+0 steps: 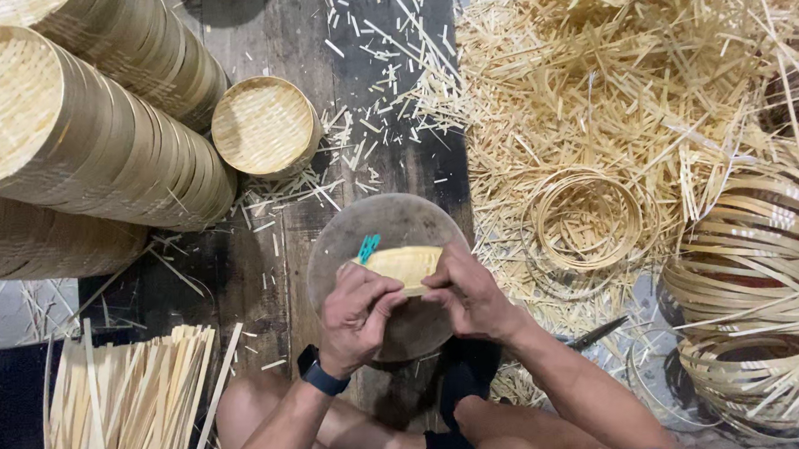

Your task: The person weaves bamboo strips onto a circular base, securing the edges by hand and trimming excess material with a small tool.

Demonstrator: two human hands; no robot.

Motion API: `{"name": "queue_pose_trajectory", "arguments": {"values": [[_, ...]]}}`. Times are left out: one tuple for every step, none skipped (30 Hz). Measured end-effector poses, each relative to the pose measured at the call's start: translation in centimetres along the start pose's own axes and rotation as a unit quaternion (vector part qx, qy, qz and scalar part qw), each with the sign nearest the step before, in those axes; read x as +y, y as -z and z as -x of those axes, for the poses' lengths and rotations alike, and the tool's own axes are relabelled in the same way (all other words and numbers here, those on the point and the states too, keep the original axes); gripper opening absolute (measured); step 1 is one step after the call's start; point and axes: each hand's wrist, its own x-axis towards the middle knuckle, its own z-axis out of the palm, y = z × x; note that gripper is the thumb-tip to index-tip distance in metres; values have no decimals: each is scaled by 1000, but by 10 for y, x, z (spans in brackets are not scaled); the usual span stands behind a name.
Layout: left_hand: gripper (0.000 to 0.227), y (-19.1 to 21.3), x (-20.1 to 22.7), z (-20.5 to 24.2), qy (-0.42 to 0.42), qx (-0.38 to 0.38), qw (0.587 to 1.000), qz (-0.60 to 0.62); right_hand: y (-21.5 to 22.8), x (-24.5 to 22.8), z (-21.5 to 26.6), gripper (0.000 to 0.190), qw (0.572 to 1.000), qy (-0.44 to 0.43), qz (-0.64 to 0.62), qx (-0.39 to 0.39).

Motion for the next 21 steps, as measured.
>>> {"name": "queue_pose_trajectory", "arguments": {"values": [[12,1,-6,4,-6,-17,1000,-3,0,2,1,21,1000,-1,-1,-1],[12,1,-15,9,-4,-17,1000,-2,-2,6,3,21,1000,11,15,-17],[13,-1,-28,13,-26,-45,998,-27,-3,11,6,21,999,22,32,-32],[15,-3,-42,19,-48,-74,995,-51,-6,17,11,21,999,21,33,-33],[15,-5,-57,25,-49,-73,995,-50,-10,25,15,19,995,7,59,-84],[15,-7,-71,34,-64,-115,987,-88,-14,35,19,19,987,-7,84,-134],[16,-10,-85,44,-77,-156,977,-125,-21,43,26,19,987,-6,84,-136],[16,-15,-98,53,-76,-154,977,-126,-30,49,33,17,981,-13,109,-160],[20,-20,-110,61,-45,-63,984,-158,-34,55,39,16,974,-20,133,-182],[25,-24,-121,66,-14,29,981,-189,-35,61,42,16,974,-19,133,-183],[25,-24,-134,68,-12,28,982,-189,-37,64,48,18,976,-12,125,-180],[32,-23,-149,62,200,55,968,-139,-39,66,51,21,977,-5,117,-177],[40,-22,-162,57,403,82,908,-83,-39,67,53,21,977,-6,115,-179],[40,-21,-173,55,405,82,907,-83,-40,67,53,21,977,1,115,-182],[35,-19,-183,49,423,42,901,-89,-39,69,50,22,976,11,116,-183],[30,-18,-193,45,440,2,893,-95,-39,70,47,22,976,12,116,-183],[30,-18,-203,42,442,1,892,-96,-39,70,47,21,976,1,109,-186],[28,-20,-211,39,460,-5,884,-85,-40,69,47,21,977,-10,103,-188],[28,-22,-218,35,477,-9,876,-74,-41,69,46,21,977,-10,102,-189],[28,-23,-223,33,478,-9,875,-74,-42,68,46,20,975,-21,107,-195],[26,-25,-225,31,481,-23,868,-119,-42,68,48,20,973,-33,111,-202]]}}
